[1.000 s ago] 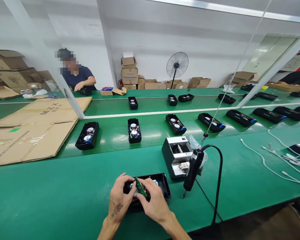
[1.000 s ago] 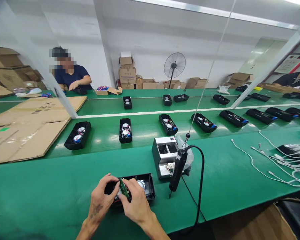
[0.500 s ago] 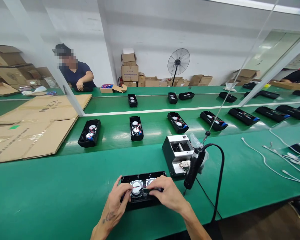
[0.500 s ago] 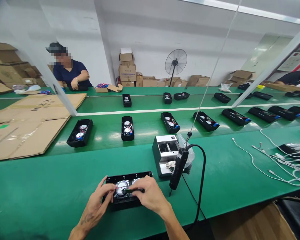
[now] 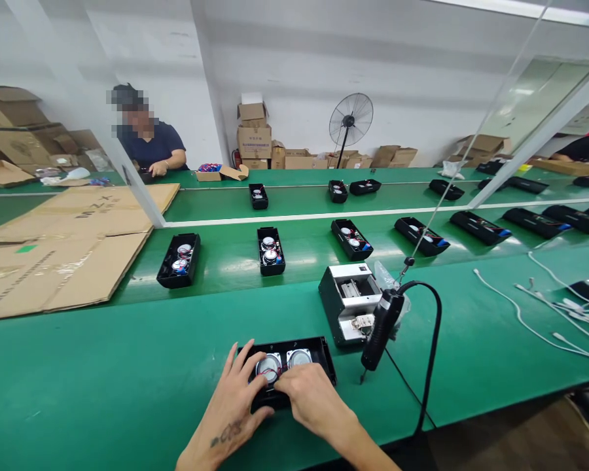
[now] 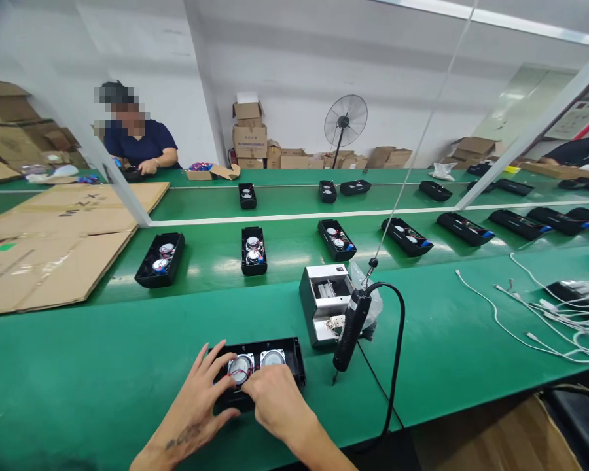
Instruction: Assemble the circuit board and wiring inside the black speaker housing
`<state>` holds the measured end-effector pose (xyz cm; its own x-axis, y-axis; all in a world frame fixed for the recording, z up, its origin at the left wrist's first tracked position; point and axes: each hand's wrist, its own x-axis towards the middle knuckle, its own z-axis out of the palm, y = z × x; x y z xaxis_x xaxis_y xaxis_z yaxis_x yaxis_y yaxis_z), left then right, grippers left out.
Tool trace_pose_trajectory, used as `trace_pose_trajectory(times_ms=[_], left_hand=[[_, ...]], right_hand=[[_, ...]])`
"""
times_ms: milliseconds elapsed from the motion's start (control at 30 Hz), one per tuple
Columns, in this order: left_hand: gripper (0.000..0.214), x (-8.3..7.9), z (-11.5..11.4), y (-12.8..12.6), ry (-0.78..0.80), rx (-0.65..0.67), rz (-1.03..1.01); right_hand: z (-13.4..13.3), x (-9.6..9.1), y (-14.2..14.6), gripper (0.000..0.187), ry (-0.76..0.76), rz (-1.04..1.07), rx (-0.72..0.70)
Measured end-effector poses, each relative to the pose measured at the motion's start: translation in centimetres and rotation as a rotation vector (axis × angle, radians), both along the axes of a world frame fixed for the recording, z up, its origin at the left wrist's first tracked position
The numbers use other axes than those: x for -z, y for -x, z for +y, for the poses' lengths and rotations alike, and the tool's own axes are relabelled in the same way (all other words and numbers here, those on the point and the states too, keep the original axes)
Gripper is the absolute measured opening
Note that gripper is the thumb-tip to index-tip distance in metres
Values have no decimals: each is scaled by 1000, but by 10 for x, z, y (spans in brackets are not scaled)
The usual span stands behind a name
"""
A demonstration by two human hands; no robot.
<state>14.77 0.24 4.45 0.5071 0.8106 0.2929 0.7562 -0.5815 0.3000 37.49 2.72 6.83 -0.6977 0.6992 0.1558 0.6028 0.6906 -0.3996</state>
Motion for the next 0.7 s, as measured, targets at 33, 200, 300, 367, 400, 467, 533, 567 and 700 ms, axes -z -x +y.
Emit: trace_pose_trajectory(times_ms=[33,200,300,367,400,467,533,567,700], left_hand=[[38,4,1,0,-7,3,23],[36,15,7,2,0,39,60],[32,17,5,1,-1,42,56],[33,22,3,0,-16,44,69],[35,28,3,1,-39,50,82],[36,42,4,3,-117,67,106],[31,59,10,7,-185,90,107],[28,65,15,8,-195,105,102],[32,53,40,9,32,163,119]], right_hand=[[0,0,-1,36,15,6,-3],[-2,-2,-4,33,84,84,-28],[-7,-1,-3,27,91,93,5],[-8,1,-2,27,110,87,27],[-8,2,-1,29,127,81,31],[-7,5,2,32,167,44,38],[-5,7,4,30,212,-21,30],[-4,7,6,28,231,-55,22],[4,-3,12,34,255,-139,3]])
